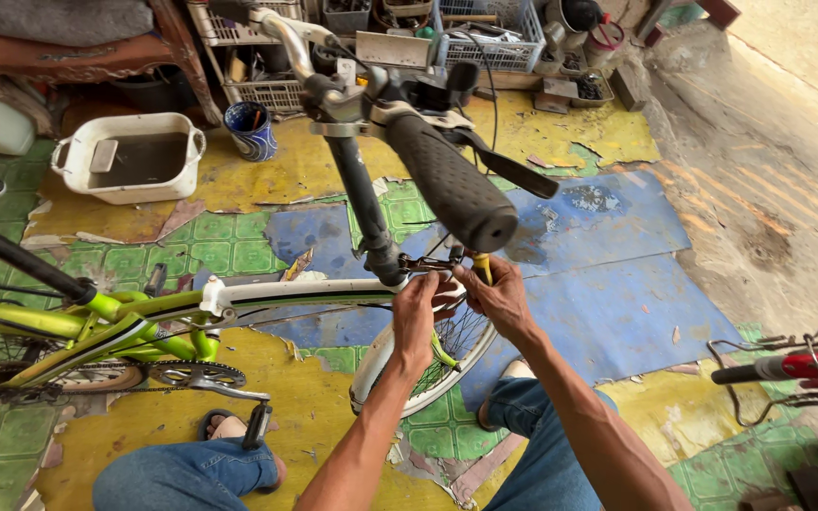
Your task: The person uses a screwdriver to loosen and remove the handlebar stem from a green bicycle. They then place the screwdriver in a toolbox and open a tool kit on a nearby sofa.
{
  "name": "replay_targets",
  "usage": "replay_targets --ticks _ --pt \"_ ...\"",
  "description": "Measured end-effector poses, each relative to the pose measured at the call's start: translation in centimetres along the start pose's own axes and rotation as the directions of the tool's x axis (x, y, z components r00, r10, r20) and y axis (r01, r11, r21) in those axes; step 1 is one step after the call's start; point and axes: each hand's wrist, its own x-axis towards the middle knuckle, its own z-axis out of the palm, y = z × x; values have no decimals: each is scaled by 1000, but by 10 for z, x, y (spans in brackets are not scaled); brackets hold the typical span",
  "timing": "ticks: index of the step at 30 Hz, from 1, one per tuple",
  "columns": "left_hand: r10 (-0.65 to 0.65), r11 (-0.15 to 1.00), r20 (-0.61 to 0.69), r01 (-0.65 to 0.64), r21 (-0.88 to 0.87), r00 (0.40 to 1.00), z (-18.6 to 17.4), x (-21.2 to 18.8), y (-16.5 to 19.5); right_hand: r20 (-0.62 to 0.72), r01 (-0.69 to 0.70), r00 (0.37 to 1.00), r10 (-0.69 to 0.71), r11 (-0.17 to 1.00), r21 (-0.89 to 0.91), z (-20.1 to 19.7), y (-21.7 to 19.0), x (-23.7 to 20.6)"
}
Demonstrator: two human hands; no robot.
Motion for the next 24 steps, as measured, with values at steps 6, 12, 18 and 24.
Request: replay_targets --ticks 6,12,18,24 --pt "692 545 -61 -465 698 719 -62 7 28 -2 51 999 -52 993 -102 27 -27 26" --pt "718 212 256 -554 805 647 -61 35 75 3 131 991 -133 978 -165 61 -48 32" --pt "734 218 175 -471 855 657 -39 40 99 30 136 991 -133 956 -258 64 -56 36" --pt "644 402 66 -410 818 762 -39 44 106 213 409 911 -353 843 -350 69 -49 45"
